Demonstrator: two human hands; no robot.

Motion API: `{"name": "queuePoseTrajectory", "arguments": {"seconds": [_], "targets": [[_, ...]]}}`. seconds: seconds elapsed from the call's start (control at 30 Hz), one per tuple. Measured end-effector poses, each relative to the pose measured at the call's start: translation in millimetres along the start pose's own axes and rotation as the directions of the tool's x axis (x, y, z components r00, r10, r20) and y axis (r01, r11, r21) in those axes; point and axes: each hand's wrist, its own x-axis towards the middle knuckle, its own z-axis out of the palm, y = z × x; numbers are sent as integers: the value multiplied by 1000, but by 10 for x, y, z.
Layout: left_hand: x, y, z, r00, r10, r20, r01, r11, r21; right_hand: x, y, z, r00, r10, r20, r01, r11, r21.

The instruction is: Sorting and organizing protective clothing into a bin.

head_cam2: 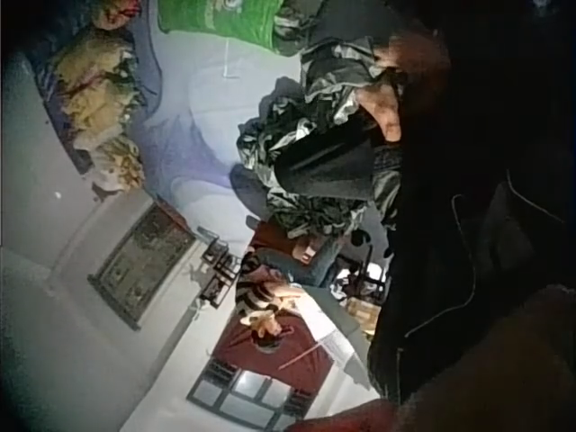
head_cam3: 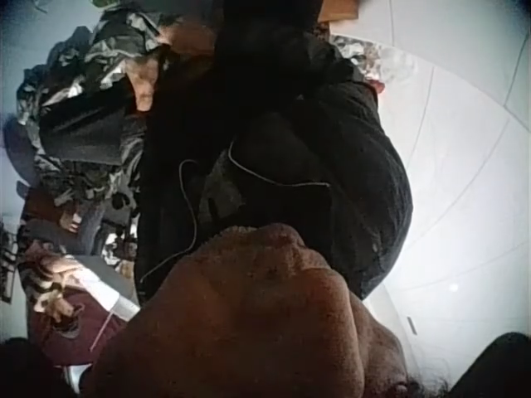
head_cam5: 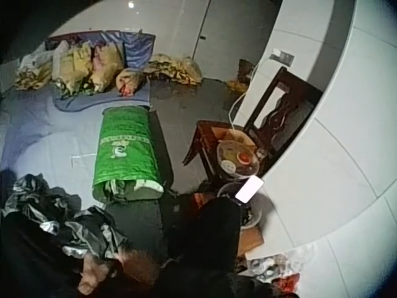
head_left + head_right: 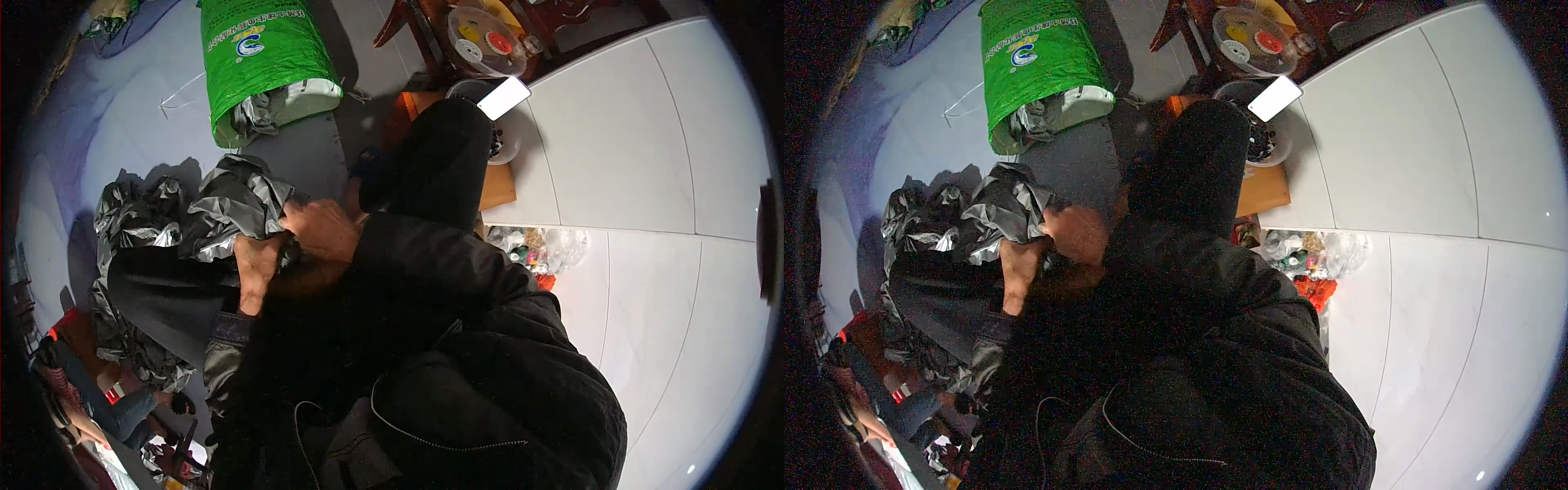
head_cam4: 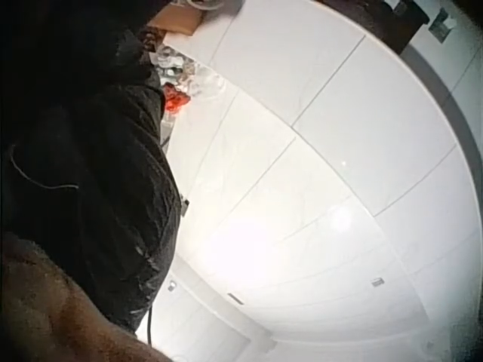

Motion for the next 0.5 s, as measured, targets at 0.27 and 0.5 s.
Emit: {"name": "queuePoseTrajectory", "arguments": {"seconds": [0.27,0.5], "targets": [[-51,187,-44,995,-96,-28,95,995,-7,31,-91,-187,994,28,107,-38,995,89],[-49,-208,20,995,18,-98,-15,999,32,3,279,371,982,-187,-36,184,979,-84]]}}
